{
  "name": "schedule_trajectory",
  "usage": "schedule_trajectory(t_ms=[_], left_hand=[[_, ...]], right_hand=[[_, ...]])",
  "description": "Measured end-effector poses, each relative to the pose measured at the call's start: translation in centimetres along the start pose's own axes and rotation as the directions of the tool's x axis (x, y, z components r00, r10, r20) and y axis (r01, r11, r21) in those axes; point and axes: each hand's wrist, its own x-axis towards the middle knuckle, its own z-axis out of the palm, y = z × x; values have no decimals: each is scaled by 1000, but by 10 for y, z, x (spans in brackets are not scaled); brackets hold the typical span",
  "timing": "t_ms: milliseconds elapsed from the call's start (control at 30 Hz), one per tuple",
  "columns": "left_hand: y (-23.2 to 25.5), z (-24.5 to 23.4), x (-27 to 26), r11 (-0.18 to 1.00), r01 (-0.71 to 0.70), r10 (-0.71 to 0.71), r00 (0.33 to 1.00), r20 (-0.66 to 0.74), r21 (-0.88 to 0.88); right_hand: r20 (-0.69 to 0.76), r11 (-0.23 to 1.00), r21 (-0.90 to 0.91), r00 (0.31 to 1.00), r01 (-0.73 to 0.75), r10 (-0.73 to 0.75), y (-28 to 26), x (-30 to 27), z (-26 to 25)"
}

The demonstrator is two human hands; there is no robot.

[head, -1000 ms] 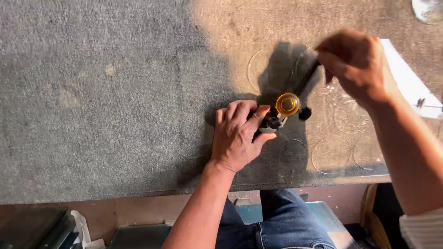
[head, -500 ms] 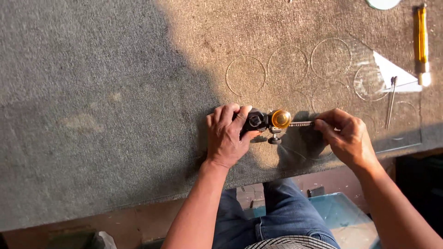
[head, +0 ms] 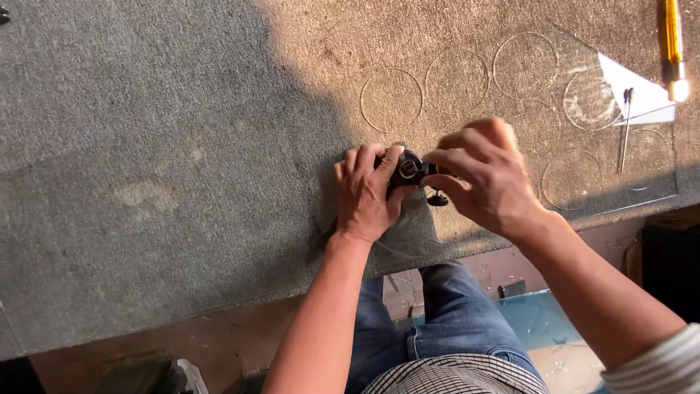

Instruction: Using a circular glass cutter to score multiple circles on a glass sheet

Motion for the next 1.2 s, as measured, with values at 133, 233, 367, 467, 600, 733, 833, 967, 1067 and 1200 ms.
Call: schedule_trajectory(t_ms=[133, 233, 367, 467, 600, 733, 833, 967, 1067, 1200], left_hand=[[-3, 6, -4, 1000, 15, -14, 999, 44, -12], [-2, 5, -4, 1000, 21, -20, 999, 28, -22], [-1, 5, -2, 999, 31, -30, 998, 48, -15], [-3, 7, -3, 1000, 23, -22, 998, 57, -17], [-4, 7, -3, 1000, 21, -21, 997, 78, -6], [-9, 16, -6, 999, 20, -17, 996, 87, -36], [-11, 11, -2, 999, 27, -24, 996, 82, -43], [-16, 14, -9, 1000, -12, 12, 998, 59, -8], [-17, -15, -23, 1000, -6, 5, 998, -59, -17], [-49, -54, -71, 940, 262, -159, 903, -400, 217]], right_hand=[[-60, 994, 86, 996, 67, -62, 6, 15, 22], [-8, 989, 90, 993, 116, -116, 9, 23, 21], [81, 994, 80, 993, 74, -81, 16, 25, 26], [150, 997, 67, 988, 29, -38, 21, 27, 29], [418, 990, -53, 897, -131, 141, 21, 41, 23], [503, 958, 16, 830, -286, 240, 23, 52, 23], [622, 915, -14, 713, -403, 324, 27, 66, 27], [647, 853, -100, 618, -512, 447, 25, 67, 20], [501, 763, -13, 656, -646, 564, 12, 57, -10], [-59, 859, 94, 858, -503, 510, 46, -37, -22]])
